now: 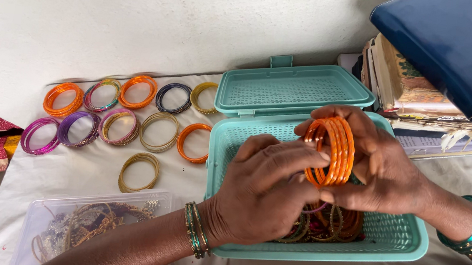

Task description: The person sits at a white cloth-covered surface with a teal basket full of bangles. They pick bangles out of the basket one at a time, group matching bangles into small stacks in their hands, and lay each completed group onto the cloth beside the basket, building an arrangement of paired bangle sets.

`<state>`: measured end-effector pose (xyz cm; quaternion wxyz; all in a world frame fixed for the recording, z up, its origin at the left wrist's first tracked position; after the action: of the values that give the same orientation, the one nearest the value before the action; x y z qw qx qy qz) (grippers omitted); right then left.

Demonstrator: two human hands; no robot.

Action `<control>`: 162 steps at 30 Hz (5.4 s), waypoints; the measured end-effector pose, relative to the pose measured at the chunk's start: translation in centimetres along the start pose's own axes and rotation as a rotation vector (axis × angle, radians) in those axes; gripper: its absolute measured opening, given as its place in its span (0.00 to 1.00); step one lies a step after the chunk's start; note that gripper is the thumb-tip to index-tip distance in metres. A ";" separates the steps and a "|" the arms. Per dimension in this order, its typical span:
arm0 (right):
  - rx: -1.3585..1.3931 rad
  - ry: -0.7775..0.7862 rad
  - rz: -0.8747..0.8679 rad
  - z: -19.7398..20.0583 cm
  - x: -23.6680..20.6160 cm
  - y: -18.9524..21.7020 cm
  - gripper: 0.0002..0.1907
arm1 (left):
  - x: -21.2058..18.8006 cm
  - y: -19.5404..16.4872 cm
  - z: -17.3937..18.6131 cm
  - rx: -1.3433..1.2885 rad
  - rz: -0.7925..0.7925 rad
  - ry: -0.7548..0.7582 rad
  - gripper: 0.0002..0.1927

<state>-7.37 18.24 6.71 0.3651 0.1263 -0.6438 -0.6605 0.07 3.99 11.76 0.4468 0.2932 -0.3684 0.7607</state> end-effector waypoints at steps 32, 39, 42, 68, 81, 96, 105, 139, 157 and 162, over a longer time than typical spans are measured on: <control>0.289 0.261 -0.420 -1.9 -1.4 -3.6 0.42 | -0.5 0.4 -3.8 0.210 -0.093 0.256 0.26; 0.343 0.197 -0.217 -1.6 -0.3 -1.3 0.57 | 0.0 0.6 -2.9 0.183 -0.045 0.165 0.15; 0.287 0.184 -0.229 -1.2 -0.6 -1.8 0.59 | 0.0 0.4 -2.8 0.196 -0.057 0.152 0.14; 0.076 0.260 -0.286 12.5 -5.3 -17.7 0.38 | -0.5 1.5 -4.9 0.267 -0.023 0.022 0.27; 0.130 0.223 -0.349 13.2 -3.7 -18.8 0.37 | -0.4 1.8 -4.8 0.147 0.037 0.083 0.45; 0.435 -0.151 -0.592 13.8 -2.4 -21.1 0.37 | 4.9 8.0 6.2 0.054 0.087 -0.315 0.41; 0.366 0.265 -0.269 11.5 -2.2 -20.6 0.44 | -2.0 13.1 17.2 0.533 0.635 0.124 0.30; 0.102 0.185 -0.180 11.2 -3.5 -21.7 0.38 | -21.3 22.0 22.1 0.895 1.461 0.593 0.26; 0.068 0.164 -0.214 11.2 -3.8 -21.0 0.40 | -20.4 20.9 20.3 0.872 1.443 0.575 0.30; -0.073 0.147 -0.200 10.6 -3.7 -19.9 0.40 | -20.1 20.6 20.1 0.863 1.430 0.560 0.29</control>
<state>-17.92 26.74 -11.68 0.3481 0.2247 -0.5750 -0.7055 -7.46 -28.69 1.25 -0.2122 -0.0616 -0.0209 0.9751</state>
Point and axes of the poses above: each hand's wrist, its own x-axis towards the middle knuckle, its own z-axis out of the back of the hand, y = z × x, the point moved 9 cm from there along x, towards the middle knuckle, and after that the axes turned 2 degrees about z, right-handed, at the moved point
